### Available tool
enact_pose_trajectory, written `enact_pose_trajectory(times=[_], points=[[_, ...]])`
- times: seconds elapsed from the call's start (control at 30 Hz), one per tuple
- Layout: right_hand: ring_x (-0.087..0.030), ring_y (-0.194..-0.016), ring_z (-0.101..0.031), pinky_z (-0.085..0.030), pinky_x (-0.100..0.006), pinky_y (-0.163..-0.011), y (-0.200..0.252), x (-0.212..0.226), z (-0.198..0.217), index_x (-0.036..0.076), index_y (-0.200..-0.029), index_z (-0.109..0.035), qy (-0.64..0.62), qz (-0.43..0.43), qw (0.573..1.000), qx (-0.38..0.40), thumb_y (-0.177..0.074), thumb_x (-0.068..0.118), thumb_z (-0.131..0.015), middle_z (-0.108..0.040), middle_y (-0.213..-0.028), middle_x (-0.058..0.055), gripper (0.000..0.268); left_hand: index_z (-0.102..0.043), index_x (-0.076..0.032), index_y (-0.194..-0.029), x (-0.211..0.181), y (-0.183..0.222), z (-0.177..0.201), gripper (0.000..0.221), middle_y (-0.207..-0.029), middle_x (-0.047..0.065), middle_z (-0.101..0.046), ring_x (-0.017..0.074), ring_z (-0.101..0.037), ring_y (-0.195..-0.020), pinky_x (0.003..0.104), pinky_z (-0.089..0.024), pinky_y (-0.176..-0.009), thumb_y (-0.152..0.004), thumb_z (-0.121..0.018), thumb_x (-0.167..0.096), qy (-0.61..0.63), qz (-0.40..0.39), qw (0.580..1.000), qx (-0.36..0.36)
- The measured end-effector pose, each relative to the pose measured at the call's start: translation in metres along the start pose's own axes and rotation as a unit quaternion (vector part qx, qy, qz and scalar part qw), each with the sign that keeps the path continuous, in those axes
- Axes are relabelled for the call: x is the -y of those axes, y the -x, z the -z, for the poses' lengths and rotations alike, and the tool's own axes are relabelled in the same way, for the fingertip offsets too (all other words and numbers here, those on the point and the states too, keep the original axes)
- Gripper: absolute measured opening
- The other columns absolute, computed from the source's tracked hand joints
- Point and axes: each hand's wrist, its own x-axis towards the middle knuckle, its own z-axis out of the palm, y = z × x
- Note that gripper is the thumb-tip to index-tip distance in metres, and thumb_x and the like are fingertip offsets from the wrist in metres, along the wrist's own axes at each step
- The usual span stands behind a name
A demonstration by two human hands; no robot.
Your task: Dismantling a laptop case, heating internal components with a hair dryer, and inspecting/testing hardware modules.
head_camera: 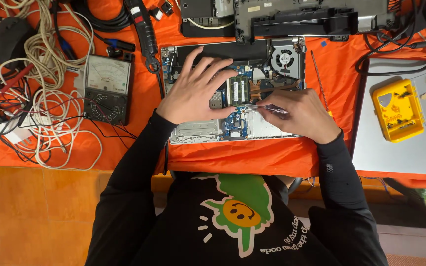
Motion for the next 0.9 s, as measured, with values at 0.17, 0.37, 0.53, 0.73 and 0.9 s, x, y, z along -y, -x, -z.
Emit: enact_pose_trajectory(times=[0.17,0.37,0.53,0.73,0.9], points=[[-0.019,-0.059,-0.066,-0.048,-0.03,-0.051,0.0011,-0.0021,-0.0011,0.008,-0.093,-0.078,-0.014,0.018,1.0,-0.013,-0.089,0.019,-0.08,-0.076,-0.084,-0.005,0.012,-0.058,-0.008,-0.14,-0.0011,0.0008,0.0013,0.077,-0.151,0.013,-0.049,0.031,-0.045,-0.137,0.06,-0.013,-0.126,-0.089,-0.07,-0.065,0.004,0.002,1.0,-0.001],[-0.021,-0.058,-0.067,-0.049,-0.032,-0.052,0.0008,-0.0029,-0.0021,0.008,-0.091,-0.078,-0.012,0.011,1.0,0.0,-0.087,0.019,-0.08,-0.076,-0.082,-0.006,0.012,-0.058,-0.008,-0.139,-0.0005,0.0001,-0.0001,0.078,-0.15,0.014,-0.05,0.0307,-0.045,-0.137,0.06,-0.013,-0.125,-0.088,-0.069,-0.066,0.005,0.001,1.0,-0.003],[-0.023,-0.061,-0.068,-0.051,-0.032,-0.056,0.0002,-0.0026,-0.0027,0.008,-0.091,-0.077,-0.014,0.02,1.0,-0.002,-0.086,0.018,-0.08,-0.075,-0.083,-0.007,0.011,-0.059,-0.008,-0.139,0.0,0.0003,-0.0012,0.078,-0.15,0.014,-0.05,0.0307,-0.045,-0.137,0.059,-0.013,-0.125,-0.089,-0.069,-0.066,0.002,0.001,1.0,-0.005],[-0.023,-0.064,-0.069,-0.052,-0.033,-0.058,0.0003,-0.0037,-0.004,0.009,-0.092,-0.077,-0.014,0.035,0.999,-0.004,-0.086,0.018,-0.08,-0.076,-0.086,-0.006,0.011,-0.058,-0.008,-0.14,-0.0005,0.0004,-0.0009,0.078,-0.15,0.014,-0.05,0.0307,-0.046,-0.137,0.059,-0.014,-0.125,-0.089,-0.068,-0.067,0.001,0.002,1.0,-0.004],[-0.023,-0.065,-0.069,-0.052,-0.032,-0.057,0.0006,-0.0036,-0.0042,0.008,-0.092,-0.077,-0.022,0.038,0.999,-0.002,-0.085,0.018,-0.081,-0.076,-0.086,-0.006,0.012,-0.058,-0.008,-0.14,0.0015,-0.0007,-0.0054,0.083,-0.149,0.015,-0.05,0.0322,-0.045,-0.136,0.061,-0.014,-0.124,-0.09,-0.064,-0.074,-0.002,0.003,1.0,-0.003]])
